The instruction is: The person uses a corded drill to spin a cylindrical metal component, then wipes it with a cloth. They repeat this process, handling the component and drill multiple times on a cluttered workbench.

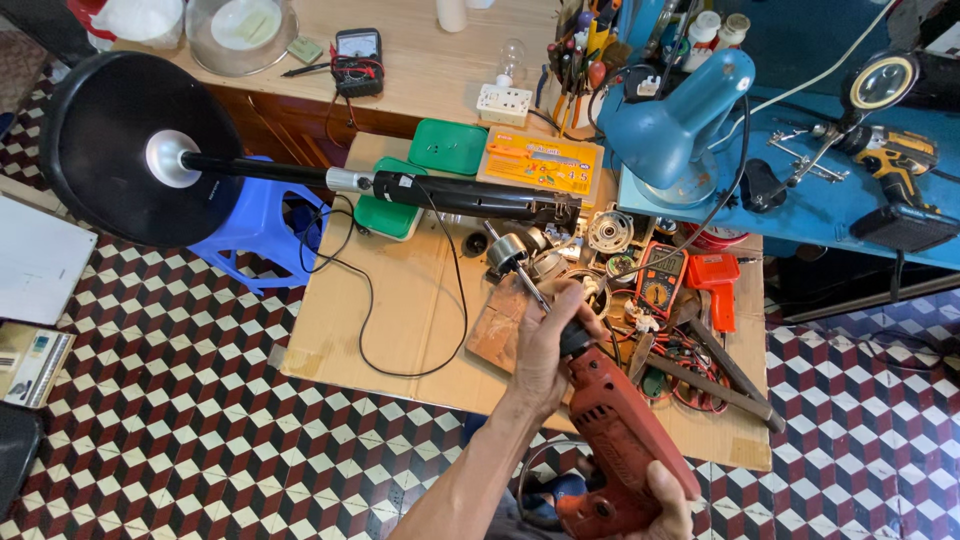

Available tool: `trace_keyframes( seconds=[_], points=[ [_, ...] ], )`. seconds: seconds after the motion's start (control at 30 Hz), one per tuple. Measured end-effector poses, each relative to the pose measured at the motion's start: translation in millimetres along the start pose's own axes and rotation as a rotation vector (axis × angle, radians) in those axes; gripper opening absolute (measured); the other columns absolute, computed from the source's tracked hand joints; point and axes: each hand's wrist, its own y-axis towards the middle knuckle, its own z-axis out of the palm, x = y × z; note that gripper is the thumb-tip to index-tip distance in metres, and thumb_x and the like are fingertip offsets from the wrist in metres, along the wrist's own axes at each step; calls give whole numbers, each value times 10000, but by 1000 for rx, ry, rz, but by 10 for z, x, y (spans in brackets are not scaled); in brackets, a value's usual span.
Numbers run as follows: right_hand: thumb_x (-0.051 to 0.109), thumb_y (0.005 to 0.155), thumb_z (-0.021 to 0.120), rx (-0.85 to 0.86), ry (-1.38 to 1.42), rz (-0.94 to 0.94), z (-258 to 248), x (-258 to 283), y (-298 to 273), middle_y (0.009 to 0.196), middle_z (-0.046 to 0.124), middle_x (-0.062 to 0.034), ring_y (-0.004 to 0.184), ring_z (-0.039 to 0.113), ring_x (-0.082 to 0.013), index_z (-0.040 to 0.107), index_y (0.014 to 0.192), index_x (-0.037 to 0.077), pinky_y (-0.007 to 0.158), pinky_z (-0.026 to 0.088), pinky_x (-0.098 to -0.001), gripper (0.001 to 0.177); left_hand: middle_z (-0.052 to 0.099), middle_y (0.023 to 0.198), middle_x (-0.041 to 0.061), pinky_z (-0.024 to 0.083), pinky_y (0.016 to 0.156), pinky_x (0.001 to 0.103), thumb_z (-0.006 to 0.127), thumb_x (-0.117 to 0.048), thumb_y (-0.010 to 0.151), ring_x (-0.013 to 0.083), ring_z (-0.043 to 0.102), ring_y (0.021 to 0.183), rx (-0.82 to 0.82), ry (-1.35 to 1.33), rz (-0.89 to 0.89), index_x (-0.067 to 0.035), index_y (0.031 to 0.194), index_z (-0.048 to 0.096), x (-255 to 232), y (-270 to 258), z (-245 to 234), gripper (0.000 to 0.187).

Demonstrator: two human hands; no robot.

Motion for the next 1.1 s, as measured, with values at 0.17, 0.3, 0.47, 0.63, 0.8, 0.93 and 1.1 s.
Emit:
trace_keyframes(
  seconds=[0.17, 0.3, 0.47, 0.63, 0.8, 0.93, 1.1],
  points=[
    [449, 907, 661, 332, 240, 114, -40, 145, 38, 853, 603, -232, 548, 666, -287, 383, 1492, -13, 453, 616, -448, 795, 624, 731, 18, 609, 631, 300, 755, -138, 894, 110, 639, 622, -35, -70, -65, -77, 1059, 613, 71, -36, 165, 226],
    [440, 918, 655, 318, 194, 67, -18, 158, -24, 830, 578, -220, 526, 652, -289, 366, 1496, -50, 482, 634, -483, 811, 614, 720, 32, 610, 603, 317, 727, -90, 884, 127, 636, 606, -89, 8, -45, -66, 1060, 587, 184, -56, 155, 226],
    [382, 740, 654, 13, -208, 29, -118, 246, -59, 940, 681, -210, 673, 719, -312, 376, 1513, 59, 576, 639, -502, 883, 583, 703, 29, 590, 543, 330, 705, -62, 873, 127, 608, 573, -160, 22, -96, -58, 1104, 577, 372, 30, 88, 265],
    [497, 1079, 618, 489, 250, 36, -699, 37, -49, 1110, 632, -241, 974, 716, -504, 284, 1612, 39, 833, 637, -682, 778, 574, 727, 37, 579, 534, 328, 669, -33, 906, 129, 605, 592, -74, -25, -143, -45, 1167, 595, 664, -9, 132, 272],
    [353, 856, 726, 177, -314, -154, -818, 369, -108, 1195, 644, -252, 962, 720, -405, 339, 1559, 34, 747, 648, -532, 864, 561, 712, 40, 585, 519, 333, 660, -33, 878, 129, 580, 559, -188, 88, -274, -37, 1125, 603, 955, 60, 294, 254],
    [236, 769, 723, -68, -675, -362, -737, 593, -201, 1271, 670, -280, 1016, 735, -327, 386, 1540, -32, 829, 625, -436, 884, 566, 730, 34, 579, 519, 316, 664, -51, 862, 124, 566, 556, -294, 96, -335, -50, 1132, 610, 1122, -10, 341, 276],
    [482, 933, 594, -89, -44, -243, -936, 460, -155, 1270, 623, -271, 910, 701, -332, 405, 1560, -17, 629, 624, -481, 823, 621, 888, 84, 584, 678, 321, 660, -107, 901, 151, 629, 712, -112, 277, -275, -60, 1221, 579, 1230, -240, 578, 333]
  ],
)
